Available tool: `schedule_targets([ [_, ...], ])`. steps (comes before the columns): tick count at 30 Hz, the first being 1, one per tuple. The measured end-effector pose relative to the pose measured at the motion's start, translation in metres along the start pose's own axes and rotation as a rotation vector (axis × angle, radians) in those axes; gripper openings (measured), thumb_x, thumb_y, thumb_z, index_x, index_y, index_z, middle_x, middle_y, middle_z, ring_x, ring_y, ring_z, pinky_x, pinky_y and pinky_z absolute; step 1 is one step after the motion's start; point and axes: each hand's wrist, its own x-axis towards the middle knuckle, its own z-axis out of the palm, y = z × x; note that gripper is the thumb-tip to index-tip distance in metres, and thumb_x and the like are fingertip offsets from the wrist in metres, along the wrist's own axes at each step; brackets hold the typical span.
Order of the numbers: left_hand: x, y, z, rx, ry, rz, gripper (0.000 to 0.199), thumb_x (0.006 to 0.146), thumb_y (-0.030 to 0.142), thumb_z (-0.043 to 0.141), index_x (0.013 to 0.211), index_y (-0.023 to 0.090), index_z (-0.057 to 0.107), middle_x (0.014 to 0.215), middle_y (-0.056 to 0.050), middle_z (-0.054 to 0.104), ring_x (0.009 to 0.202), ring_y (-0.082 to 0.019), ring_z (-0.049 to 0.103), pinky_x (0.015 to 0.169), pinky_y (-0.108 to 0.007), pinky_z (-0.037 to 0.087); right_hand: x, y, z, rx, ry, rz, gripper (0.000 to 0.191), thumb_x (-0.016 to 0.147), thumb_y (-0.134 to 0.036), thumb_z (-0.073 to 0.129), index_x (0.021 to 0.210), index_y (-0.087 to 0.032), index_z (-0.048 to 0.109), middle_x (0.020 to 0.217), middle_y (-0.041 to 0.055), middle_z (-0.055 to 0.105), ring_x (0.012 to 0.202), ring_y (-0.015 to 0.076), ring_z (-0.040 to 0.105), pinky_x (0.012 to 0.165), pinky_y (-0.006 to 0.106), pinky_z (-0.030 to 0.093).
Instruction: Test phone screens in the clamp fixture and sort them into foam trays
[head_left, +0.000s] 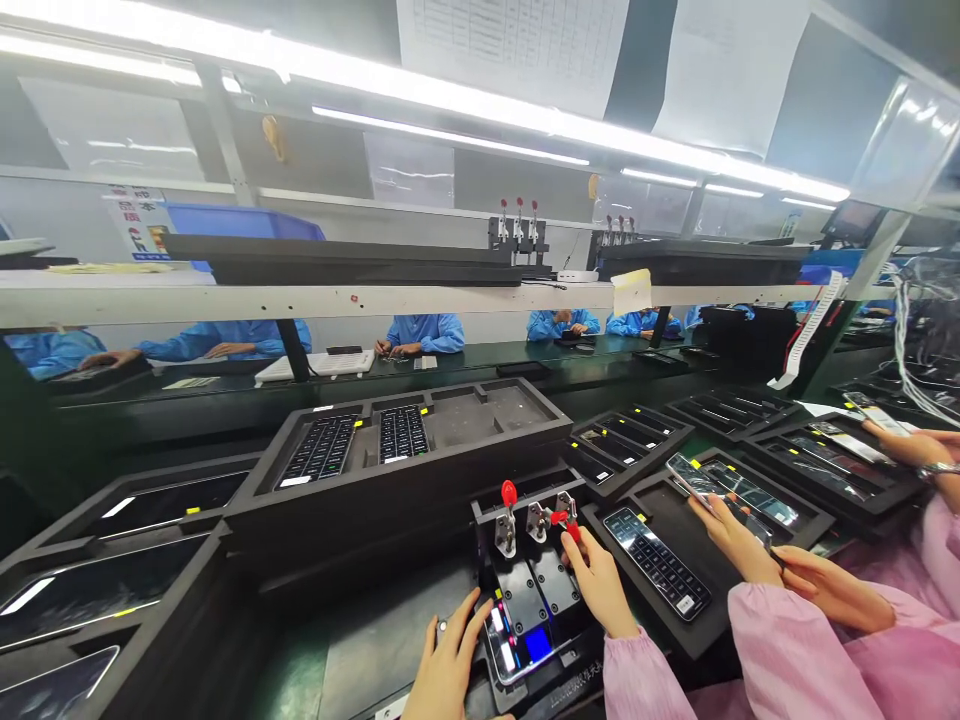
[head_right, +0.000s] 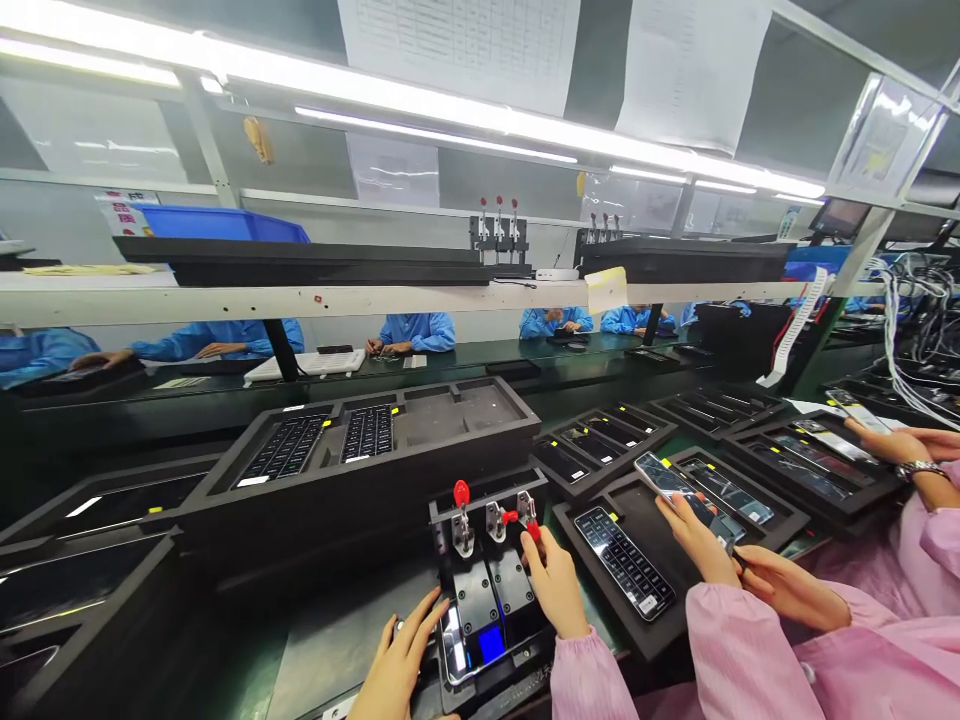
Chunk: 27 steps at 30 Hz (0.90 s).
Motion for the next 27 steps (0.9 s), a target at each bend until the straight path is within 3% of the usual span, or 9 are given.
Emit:
schedule_targets([
  [6, -0.001, 0.003, -0.001, 0.029, 0.005, -0.013, 0.098, 0.057, 0.070, 0.061, 0.138, 0.028, 0.026, 0.144, -0.015, 0.034, 0.127, -0.035, 0.038, 0.102, -0.060, 0.024, -0.006, 0.001, -0.002, -0.007, -0.027, 0.017, 0.036, 0.087, -0.053, 0.036, 0.077, -0.021, 0.047, 0.064, -0.0019, 0.055, 0.062, 0.0143, 0.052, 0.062, 0.024, 0.036],
  [16, 0.000, 0.005, -0.004, -0.015, -0.059, -0.051, 0.111, 0.046, 0.064, 0.074, 0.139, 0.029, 0.025, 0.146, -0.014, 0.030, 0.128, -0.036, 0.036, 0.104, -0.062, 0.021, -0.007, 0.005, -0.001, -0.021, -0.019, 0.036, 0.036, 0.087, -0.054, 0.036, 0.075, -0.021, 0.047, 0.064, -0.0016, 0.056, 0.062, 0.0146, 0.052, 0.062, 0.024, 0.036],
  [27, -0.001, 0.004, -0.013, -0.057, -0.129, -0.020, 0.101, 0.058, 0.063, 0.067, 0.141, 0.028, 0.021, 0.147, -0.015, 0.027, 0.131, -0.035, 0.031, 0.104, -0.062, 0.019, -0.008, 0.005, -0.001, -0.052, -0.003, 0.033, 0.037, 0.086, -0.055, 0.037, 0.075, -0.022, 0.050, 0.064, 0.0002, 0.058, 0.061, 0.0159, 0.055, 0.058, 0.024, 0.039],
])
